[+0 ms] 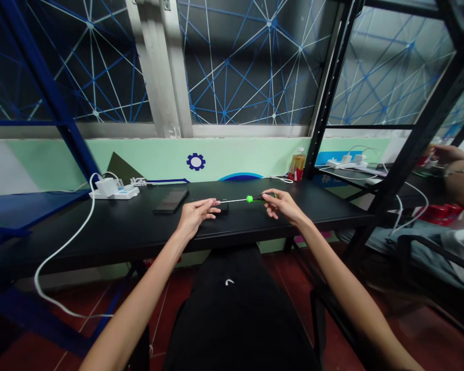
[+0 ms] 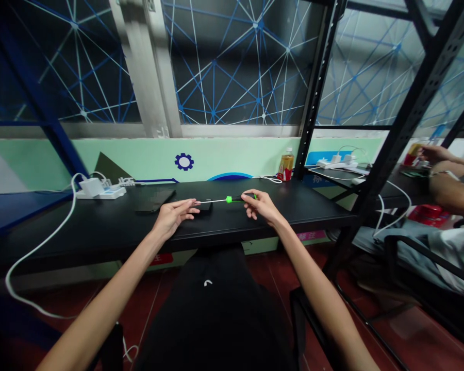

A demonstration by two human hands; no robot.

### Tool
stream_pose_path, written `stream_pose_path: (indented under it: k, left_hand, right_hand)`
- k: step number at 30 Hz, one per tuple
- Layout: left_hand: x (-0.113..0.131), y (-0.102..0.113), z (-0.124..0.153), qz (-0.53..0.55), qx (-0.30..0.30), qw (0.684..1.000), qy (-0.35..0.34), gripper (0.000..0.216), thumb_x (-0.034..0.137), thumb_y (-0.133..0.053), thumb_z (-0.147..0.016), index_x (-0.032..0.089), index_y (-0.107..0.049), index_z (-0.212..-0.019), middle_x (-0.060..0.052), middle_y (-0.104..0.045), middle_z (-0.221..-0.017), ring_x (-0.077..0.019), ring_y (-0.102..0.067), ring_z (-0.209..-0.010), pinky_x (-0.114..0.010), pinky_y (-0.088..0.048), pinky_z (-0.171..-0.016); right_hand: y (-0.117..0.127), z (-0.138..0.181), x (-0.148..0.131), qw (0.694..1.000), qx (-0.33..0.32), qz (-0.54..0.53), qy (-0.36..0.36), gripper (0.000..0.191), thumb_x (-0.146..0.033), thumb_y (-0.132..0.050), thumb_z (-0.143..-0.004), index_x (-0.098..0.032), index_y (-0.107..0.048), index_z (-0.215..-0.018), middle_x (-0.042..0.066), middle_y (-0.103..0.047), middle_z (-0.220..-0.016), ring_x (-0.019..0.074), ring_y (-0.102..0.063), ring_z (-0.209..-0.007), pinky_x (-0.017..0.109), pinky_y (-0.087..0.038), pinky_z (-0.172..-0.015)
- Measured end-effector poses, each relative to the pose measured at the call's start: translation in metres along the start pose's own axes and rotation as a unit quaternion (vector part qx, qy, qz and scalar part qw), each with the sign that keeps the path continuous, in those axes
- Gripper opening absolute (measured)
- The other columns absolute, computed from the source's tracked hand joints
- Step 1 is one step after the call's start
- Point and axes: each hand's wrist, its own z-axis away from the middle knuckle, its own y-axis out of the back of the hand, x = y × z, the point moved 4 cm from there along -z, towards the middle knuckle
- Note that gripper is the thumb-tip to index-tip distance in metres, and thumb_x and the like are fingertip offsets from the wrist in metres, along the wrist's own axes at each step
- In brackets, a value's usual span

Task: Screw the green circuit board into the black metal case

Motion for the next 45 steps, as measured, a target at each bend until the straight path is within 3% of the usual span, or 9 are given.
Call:
stream_pose_path:
  k: [4,15,45]
  left_hand:
    - [0.000,0.002,-0.001,-0.008,-0.007,1.000,0.009,0.038,0.034,-0.085,-0.068,0.007,-0.077,-0.094,-0.019,-0.076,-0.102,-0.0176,-0.071,-0.071,-0.024,-0.053,-0.054]
    - [-0.008,0.004,-0.005,-0.095,0.000,0.995,-0.025,0.041,0.040,-0.084,-0.066,0.007,-0.077,-0.088,-0.020,-0.076,-0.095,-0.0199,-0.069,-0.064,-0.027,-0.051,-0.047]
    - [-0.010,0.000,-0.005,-0.113,-0.014,0.992,-0.044,0.041,0.042,-0.083,-0.067,0.007,-0.075,-0.085,-0.018,-0.075,-0.087,-0.0215,-0.069,-0.062,-0.029,-0.052,-0.047]
  right_hand:
    - [-0.002,0.000,-0.001,1.000,0.013,0.015,0.008,0.050,-0.053,-0.078,-0.073,-0.016,-0.061,-0.101,-0.003,-0.059,-0.064,0.0111,-0.058,-0.043,0.019,-0.036,-0.032]
    - [-0.002,-0.002,0.003,1.000,0.013,0.019,0.021,0.051,-0.055,-0.077,-0.072,-0.016,-0.061,-0.101,-0.003,-0.059,-0.064,0.0112,-0.059,-0.042,0.019,-0.036,-0.032]
    - [-0.010,-0.001,0.006,1.000,0.008,0.022,0.013,0.052,-0.059,-0.074,-0.074,-0.017,-0.059,-0.100,-0.003,-0.059,-0.064,0.0110,-0.059,-0.042,0.019,-0.037,-0.032]
